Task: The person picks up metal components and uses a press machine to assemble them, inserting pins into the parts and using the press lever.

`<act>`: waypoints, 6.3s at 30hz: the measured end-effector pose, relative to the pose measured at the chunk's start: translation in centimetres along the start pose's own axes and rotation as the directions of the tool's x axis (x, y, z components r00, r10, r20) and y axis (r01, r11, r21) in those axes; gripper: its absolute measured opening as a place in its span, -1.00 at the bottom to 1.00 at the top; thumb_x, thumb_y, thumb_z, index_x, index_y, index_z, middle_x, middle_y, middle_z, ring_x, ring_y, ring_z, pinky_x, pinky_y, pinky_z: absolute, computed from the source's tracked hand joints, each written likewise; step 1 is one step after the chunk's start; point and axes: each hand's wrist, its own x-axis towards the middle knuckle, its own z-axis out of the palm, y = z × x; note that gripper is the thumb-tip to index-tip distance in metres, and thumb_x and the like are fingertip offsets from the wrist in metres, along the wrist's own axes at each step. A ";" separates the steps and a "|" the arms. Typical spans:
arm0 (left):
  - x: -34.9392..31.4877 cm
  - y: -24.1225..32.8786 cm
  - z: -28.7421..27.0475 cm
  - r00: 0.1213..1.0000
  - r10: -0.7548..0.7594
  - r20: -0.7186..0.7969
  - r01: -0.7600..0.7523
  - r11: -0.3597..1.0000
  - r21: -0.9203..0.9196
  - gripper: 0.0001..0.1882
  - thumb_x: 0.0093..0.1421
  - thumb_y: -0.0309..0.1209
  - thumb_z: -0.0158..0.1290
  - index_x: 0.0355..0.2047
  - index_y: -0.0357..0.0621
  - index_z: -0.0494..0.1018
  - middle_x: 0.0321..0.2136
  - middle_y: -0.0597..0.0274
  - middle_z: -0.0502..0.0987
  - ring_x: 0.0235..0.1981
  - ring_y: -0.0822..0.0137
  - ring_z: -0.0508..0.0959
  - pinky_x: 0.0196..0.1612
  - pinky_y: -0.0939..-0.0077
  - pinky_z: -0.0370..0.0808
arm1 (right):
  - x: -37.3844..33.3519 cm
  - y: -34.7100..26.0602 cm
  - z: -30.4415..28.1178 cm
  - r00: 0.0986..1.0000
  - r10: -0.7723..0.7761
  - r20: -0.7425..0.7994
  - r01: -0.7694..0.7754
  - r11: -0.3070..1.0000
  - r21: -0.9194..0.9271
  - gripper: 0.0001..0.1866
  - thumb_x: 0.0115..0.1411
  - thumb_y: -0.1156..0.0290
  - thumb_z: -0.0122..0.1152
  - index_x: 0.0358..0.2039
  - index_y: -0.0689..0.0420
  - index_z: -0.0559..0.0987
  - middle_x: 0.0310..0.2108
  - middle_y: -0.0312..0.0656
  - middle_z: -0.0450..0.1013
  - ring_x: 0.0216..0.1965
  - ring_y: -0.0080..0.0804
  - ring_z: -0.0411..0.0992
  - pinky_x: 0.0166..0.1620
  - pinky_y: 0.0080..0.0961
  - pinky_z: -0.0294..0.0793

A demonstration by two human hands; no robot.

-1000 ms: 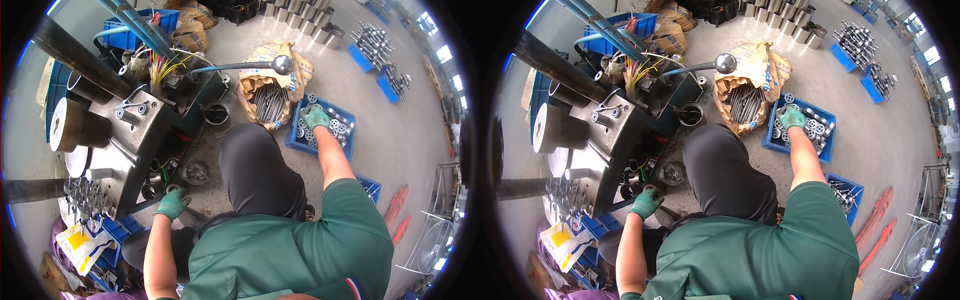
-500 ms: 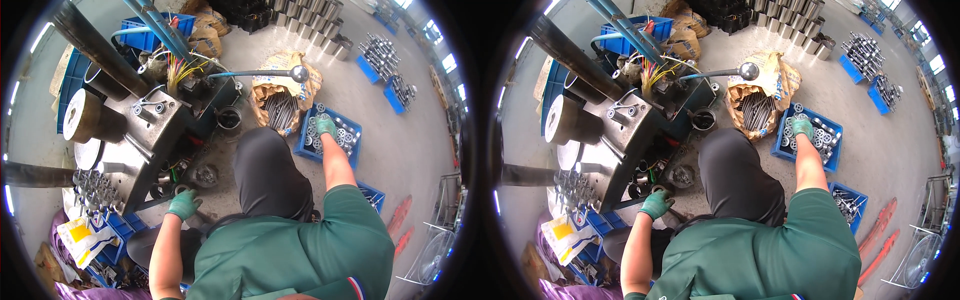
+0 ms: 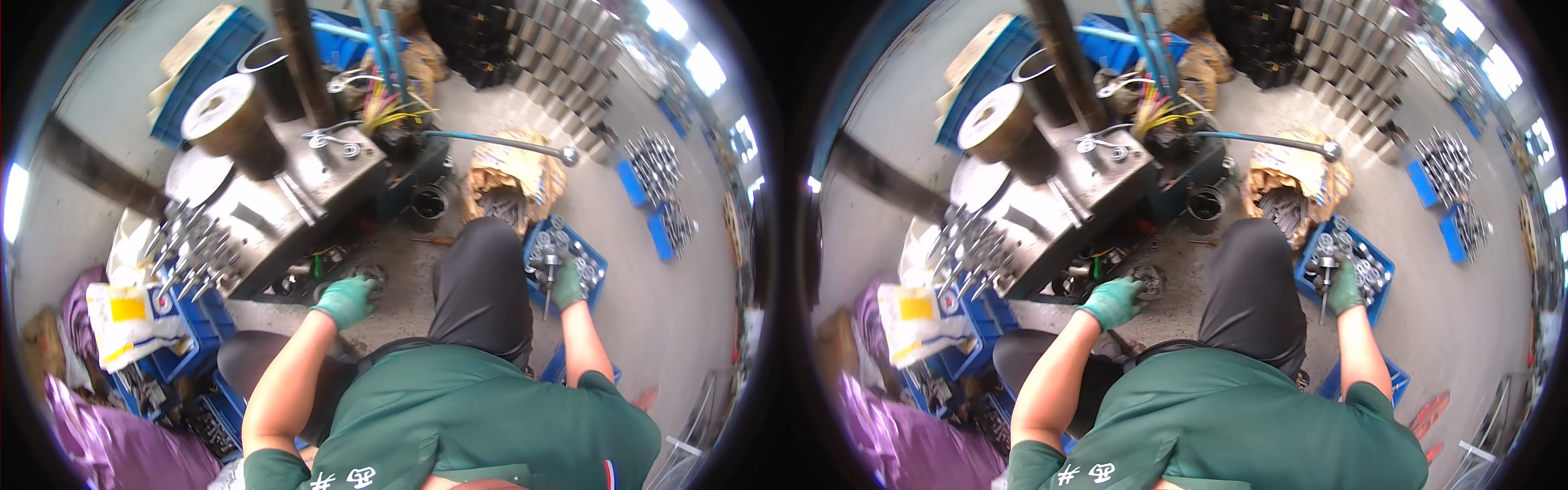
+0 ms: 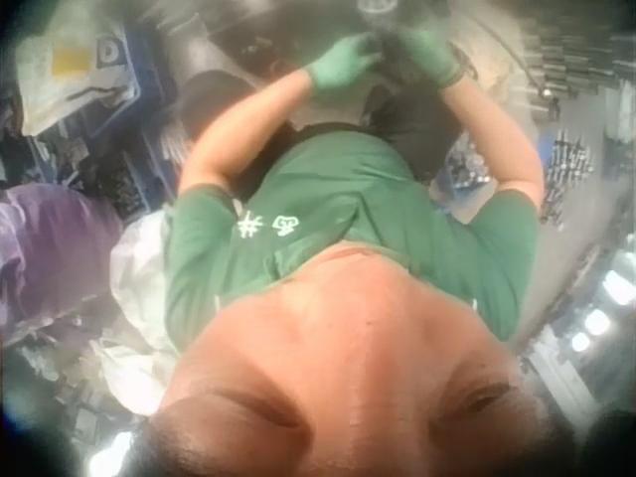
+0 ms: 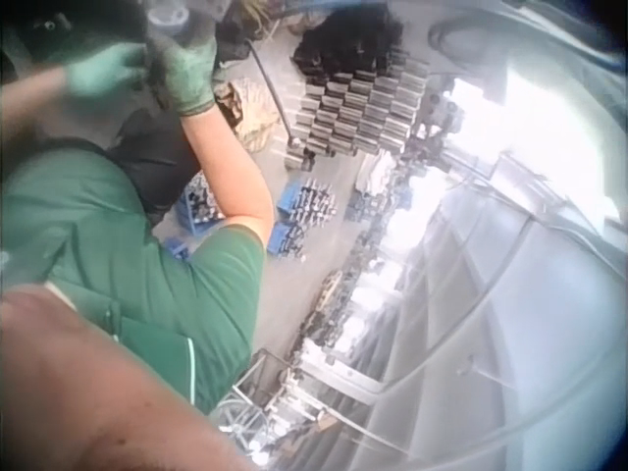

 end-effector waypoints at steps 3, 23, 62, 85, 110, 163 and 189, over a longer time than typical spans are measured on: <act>-0.6 0.2 -0.4 0.993 0.085 -0.080 -0.085 0.996 0.012 -0.59 0.28 -0.18 0.22 0.05 -0.10 0.55 -0.06 -0.06 0.60 0.00 -0.12 0.61 0.07 0.02 0.56 | -5.4 -5.2 6.1 0.858 -0.306 0.413 0.339 0.941 -0.007 -0.33 0.28 -0.03 0.18 0.29 0.10 0.47 -0.03 0.05 0.63 -0.45 -0.40 0.55 -0.51 -0.60 0.45; 0.4 3.4 -1.9 0.892 -0.111 -0.439 -0.414 0.193 -0.890 -0.72 0.48 -0.50 0.02 0.16 -0.20 0.43 -0.08 0.18 0.61 -0.14 0.38 0.60 -0.01 0.34 0.65 | -13.8 -3.3 42.4 0.390 -0.235 0.890 0.671 0.735 -0.100 -0.32 0.19 0.45 0.52 0.27 0.22 0.40 0.05 -0.16 0.52 0.02 -0.42 0.54 0.08 -0.47 0.60; 2.6 -1.6 -4.4 0.890 -0.422 -0.175 -0.321 -0.304 -0.897 -0.73 0.50 -0.38 0.01 0.11 -0.24 0.45 -0.17 0.06 0.65 -0.25 0.23 0.69 -0.18 0.32 0.69 | -12.3 -14.7 63.8 -0.019 -0.272 0.962 0.887 -0.449 -0.109 -0.39 0.24 0.16 0.46 0.16 0.33 0.60 0.10 0.11 0.61 0.11 -0.21 0.60 0.22 -0.33 0.53; -4.4 -1.8 -18.0 0.190 -0.195 -0.962 -0.743 0.612 -0.270 -0.30 0.43 -0.61 0.08 0.48 -0.19 0.03 -0.11 0.12 0.48 -0.13 0.25 0.62 -0.17 0.38 0.70 | -10.8 -22.4 25.1 -0.083 -0.509 0.857 0.694 -0.646 -0.316 -0.72 0.17 0.42 0.38 -0.11 0.21 0.66 -0.16 -0.02 0.63 -0.06 -0.04 0.59 0.12 -0.17 0.55; -0.2 -10.3 -38.1 0.160 -0.358 -0.920 -0.347 0.852 -0.392 -0.66 0.34 -0.71 0.10 0.07 -0.16 0.38 -0.24 0.18 0.53 -0.31 0.33 0.66 -0.27 0.41 0.70 | -7.9 -30.0 36.0 0.125 -0.659 0.741 0.627 -0.526 -0.574 -0.66 0.32 0.25 0.18 -0.08 0.24 0.69 -0.19 0.10 0.65 -0.12 0.05 0.63 0.01 -0.14 0.59; 0.0 -12.4 -35.2 0.090 -0.389 -0.917 -0.201 0.895 -0.399 -0.71 0.49 -0.23 0.13 -0.09 -0.23 0.62 -0.49 0.41 0.51 -0.48 0.53 0.39 -0.36 0.54 0.41 | -12.3 -16.4 22.2 0.546 -0.403 0.735 0.723 -0.216 -0.656 -0.82 0.16 0.41 0.35 -0.28 0.25 0.70 -0.31 0.08 0.63 -0.30 -0.02 0.63 -0.17 -0.21 0.59; 0.0 -11.7 -35.3 0.090 -0.436 -0.896 -0.172 0.879 -0.445 -0.70 0.41 -0.19 0.19 -0.03 -0.12 0.67 -0.29 -0.01 0.72 -0.31 0.11 0.68 -0.12 0.29 0.57 | -10.9 -15.9 20.2 0.474 -0.102 0.875 0.755 -0.464 -0.463 -0.82 0.14 0.37 0.28 -0.32 0.19 0.71 -0.33 0.05 0.62 -0.27 0.10 0.61 -0.13 -0.09 0.61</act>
